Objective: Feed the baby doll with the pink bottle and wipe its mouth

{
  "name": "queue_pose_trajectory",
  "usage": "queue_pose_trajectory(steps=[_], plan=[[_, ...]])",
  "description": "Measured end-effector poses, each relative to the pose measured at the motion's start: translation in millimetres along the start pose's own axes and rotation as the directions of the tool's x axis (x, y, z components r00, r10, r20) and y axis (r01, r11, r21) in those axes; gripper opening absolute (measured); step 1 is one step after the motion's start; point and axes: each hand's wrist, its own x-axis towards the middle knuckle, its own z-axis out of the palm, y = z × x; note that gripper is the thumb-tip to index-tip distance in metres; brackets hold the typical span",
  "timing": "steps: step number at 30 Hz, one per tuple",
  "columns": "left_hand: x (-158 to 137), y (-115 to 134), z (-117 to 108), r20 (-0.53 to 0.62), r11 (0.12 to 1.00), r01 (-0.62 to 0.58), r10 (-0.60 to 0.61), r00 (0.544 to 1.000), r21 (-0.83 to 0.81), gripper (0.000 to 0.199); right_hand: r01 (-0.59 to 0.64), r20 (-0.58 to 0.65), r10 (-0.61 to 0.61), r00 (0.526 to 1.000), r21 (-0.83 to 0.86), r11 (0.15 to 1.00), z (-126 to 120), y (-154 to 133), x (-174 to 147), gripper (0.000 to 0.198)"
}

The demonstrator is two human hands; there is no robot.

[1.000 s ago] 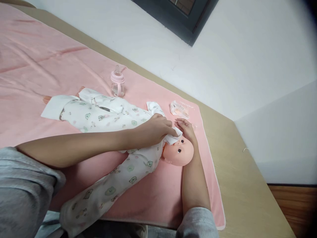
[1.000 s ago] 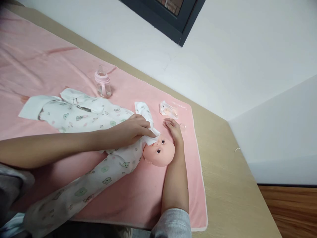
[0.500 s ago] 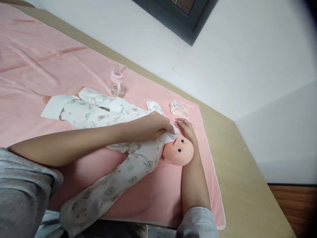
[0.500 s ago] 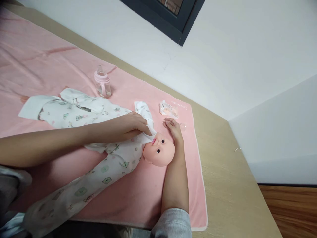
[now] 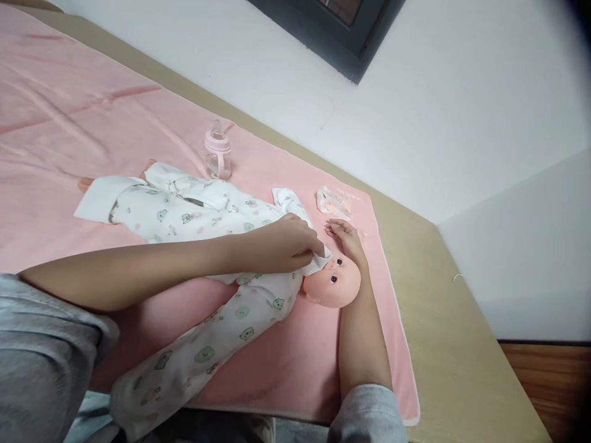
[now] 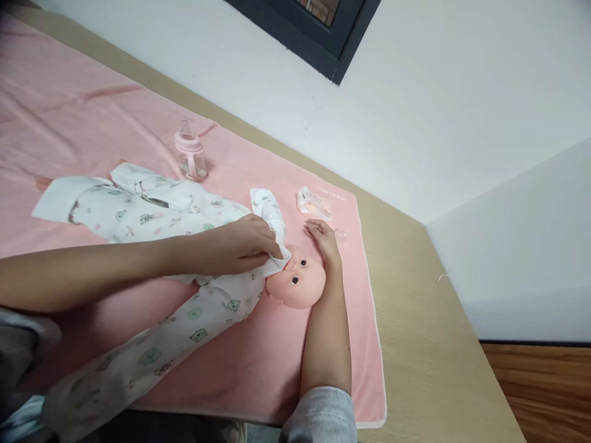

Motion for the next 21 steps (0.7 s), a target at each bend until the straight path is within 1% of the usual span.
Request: queue_pose_trajectory(steps=[3, 10, 14, 17, 21], plan=[[1.3, -1.6, 6.1, 0.024, 1.000, -0.013, 0.013, 1.000, -0.012, 0.018, -0.001, -0.004, 0.001, 1.000, 0.003, 1.000, 0.4, -0.2, -0.4, 0.038], [1.5, -7.8, 18.2, -0.043, 1.000, -0.030, 0.030, 0.999, 0.003, 0.014, 0.002, -0.005, -0.002, 1.000, -0.003, 1.000, 1.0, -0.1, -0.1, 0.036], [0.8, -7.0, 19.5, -0.074, 0.999, -0.039, 0.038, 0.997, -0.017, 0.013, 0.005, -0.014, -0.005, 1.000, -0.002, 1.000, 1.8, -0.5, -0.3, 0.036], [0.9, -5.5, 18.3, -0.090, 0.999, -0.020, 0.017, 0.996, -0.035, 0.010, 0.005, -0.018, -0.005, 1.000, -0.009, 1.000, 3.2, -2.7, -2.3, 0.036], [1.8, -5.9, 17.0, -0.125, 1.000, 0.000, -0.003, 0.992, -0.024, 0.009, 0.004, -0.016, -0.005, 1.000, -0.023, 1.000, 5.6, -7.4, -6.9, 0.032]])
